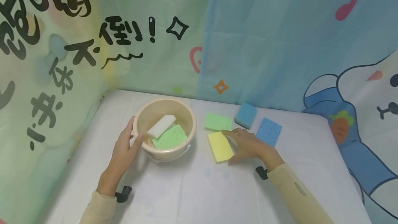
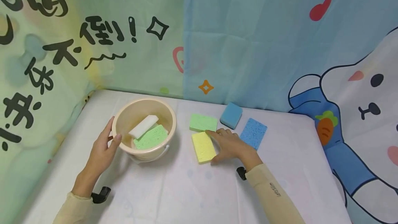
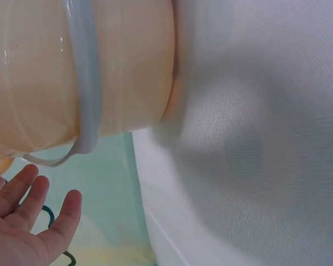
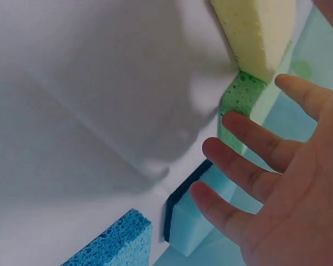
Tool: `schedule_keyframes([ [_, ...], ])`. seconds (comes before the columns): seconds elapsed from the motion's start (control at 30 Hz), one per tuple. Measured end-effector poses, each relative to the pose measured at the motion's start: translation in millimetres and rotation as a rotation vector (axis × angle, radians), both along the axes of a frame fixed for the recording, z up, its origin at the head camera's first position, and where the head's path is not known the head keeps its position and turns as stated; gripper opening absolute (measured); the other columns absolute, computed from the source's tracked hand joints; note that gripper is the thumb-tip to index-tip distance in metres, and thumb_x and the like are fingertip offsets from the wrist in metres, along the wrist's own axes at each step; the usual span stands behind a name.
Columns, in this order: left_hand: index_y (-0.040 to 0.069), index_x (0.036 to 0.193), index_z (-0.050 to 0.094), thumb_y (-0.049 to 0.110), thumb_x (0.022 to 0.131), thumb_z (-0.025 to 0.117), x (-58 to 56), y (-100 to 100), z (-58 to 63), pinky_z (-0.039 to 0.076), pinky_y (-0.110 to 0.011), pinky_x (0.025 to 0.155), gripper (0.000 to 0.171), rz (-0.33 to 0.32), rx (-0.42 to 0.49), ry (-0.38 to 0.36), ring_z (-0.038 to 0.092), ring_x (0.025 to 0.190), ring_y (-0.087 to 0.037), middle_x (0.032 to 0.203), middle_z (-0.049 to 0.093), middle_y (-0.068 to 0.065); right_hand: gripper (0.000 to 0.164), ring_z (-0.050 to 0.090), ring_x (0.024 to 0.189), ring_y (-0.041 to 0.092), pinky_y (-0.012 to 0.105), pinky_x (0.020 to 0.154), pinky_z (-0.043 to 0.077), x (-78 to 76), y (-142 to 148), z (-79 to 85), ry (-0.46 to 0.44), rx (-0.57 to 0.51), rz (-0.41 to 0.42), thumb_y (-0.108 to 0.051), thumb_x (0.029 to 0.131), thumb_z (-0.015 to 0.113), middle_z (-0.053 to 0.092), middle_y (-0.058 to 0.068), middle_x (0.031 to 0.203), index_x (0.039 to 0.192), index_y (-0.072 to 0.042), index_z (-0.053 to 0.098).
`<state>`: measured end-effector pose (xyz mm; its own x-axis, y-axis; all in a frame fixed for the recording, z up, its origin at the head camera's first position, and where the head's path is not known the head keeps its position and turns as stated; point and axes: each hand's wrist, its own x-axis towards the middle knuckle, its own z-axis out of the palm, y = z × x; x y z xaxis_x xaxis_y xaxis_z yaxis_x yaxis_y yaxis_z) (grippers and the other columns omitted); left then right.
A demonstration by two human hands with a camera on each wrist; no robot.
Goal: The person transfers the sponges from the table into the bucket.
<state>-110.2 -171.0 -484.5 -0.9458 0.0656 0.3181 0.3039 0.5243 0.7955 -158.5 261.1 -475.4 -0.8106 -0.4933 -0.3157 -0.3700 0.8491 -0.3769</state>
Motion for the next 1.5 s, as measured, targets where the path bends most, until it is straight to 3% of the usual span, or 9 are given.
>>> schedule_keyframes([
  [0.23, 0.007, 0.159, 0.023, 0.025, 0.104, 0.052, -1.0, 0, 0.0, 0.042, -0.058, 0.103, 0.065, -0.009, 0.002, 0.001, 0.037, 0.139, -0.036, 0.157, 0.036, -0.016, 0.113, 0.047, 0.111, 0.037, 0.059, 0.088, 0.044, -3.1, -5, 0.0, 0.0, 0.066, 0.023, -0.048, 0.069, 0.091, 0.043, 0.023, 0.133, 0.159, -0.019, 0.029],
  [0.4, 0.007, 0.159, 0.023, 0.021, 0.103, 0.053, -1.2, 1, 0.5, 0.042, -0.058, 0.103, 0.065, -0.002, -0.003, -0.004, 0.039, 0.138, -0.036, 0.157, 0.036, -0.016, 0.115, 0.047, 0.098, 0.03, 0.05, 0.078, 0.046, -5.6, -8, 0.9, 0.005, 0.107, 0.025, -0.05, 0.067, 0.091, 0.044, 0.019, 0.127, 0.159, -0.021, 0.029],
  [0.87, 0.008, 0.16, 0.022, 0.019, 0.103, 0.053, -1.6, 1, 2.0, 0.042, -0.057, 0.103, 0.065, 0.001, -0.01, -0.031, 0.038, 0.138, -0.036, 0.158, 0.035, -0.015, 0.114, 0.05, 0.108, 0.036, 0.058, 0.084, 0.048, -10.0, -5, -2.0, -0.053, 0.06, 0.026, -0.049, 0.067, 0.091, 0.044, 0.022, 0.13, 0.158, -0.02, 0.028],
  [1.1, 0.009, 0.16, 0.023, 0.02, 0.103, 0.053, -1.0, 1, 2.7, 0.042, -0.058, 0.104, 0.065, 0.008, -0.007, -0.035, 0.039, 0.138, -0.036, 0.158, 0.035, -0.014, 0.114, 0.049, 0.101, 0.03, 0.052, 0.08, 0.049, -9.7, -7, -2.1, -0.043, 0.065, 0.036, -0.05, 0.068, 0.091, 0.046, 0.017, 0.124, 0.157, -0.019, 0.028],
  [1.3, 0.009, 0.16, 0.023, 0.02, 0.103, 0.054, -1.1, 1, 2.0, 0.042, -0.057, 0.103, 0.066, 0.006, -0.003, -0.032, 0.04, 0.137, -0.035, 0.157, 0.036, -0.014, 0.112, 0.047, 0.117, 0.038, 0.059, 0.091, 0.047, -6.2, -9, -2.0, -0.026, 0.007, 0.015, -0.056, 0.069, 0.087, 0.043, 0.022, 0.134, 0.153, -0.007, 0.032],
  [1.5, 0.008, 0.159, 0.023, 0.022, 0.103, 0.053, -0.7, 0, 2.4, 0.042, -0.057, 0.103, 0.065, 0.001, 0.002, -0.031, 0.04, 0.137, -0.036, 0.157, 0.037, -0.016, 0.111, 0.048, 0.118, 0.038, 0.058, 0.096, 0.046, -3.0, -11, -3.3, 0.056, -0.009, 0.005, -0.063, 0.069, 0.083, 0.047, 0.021, 0.134, 0.146, 0.004, 0.04],
])
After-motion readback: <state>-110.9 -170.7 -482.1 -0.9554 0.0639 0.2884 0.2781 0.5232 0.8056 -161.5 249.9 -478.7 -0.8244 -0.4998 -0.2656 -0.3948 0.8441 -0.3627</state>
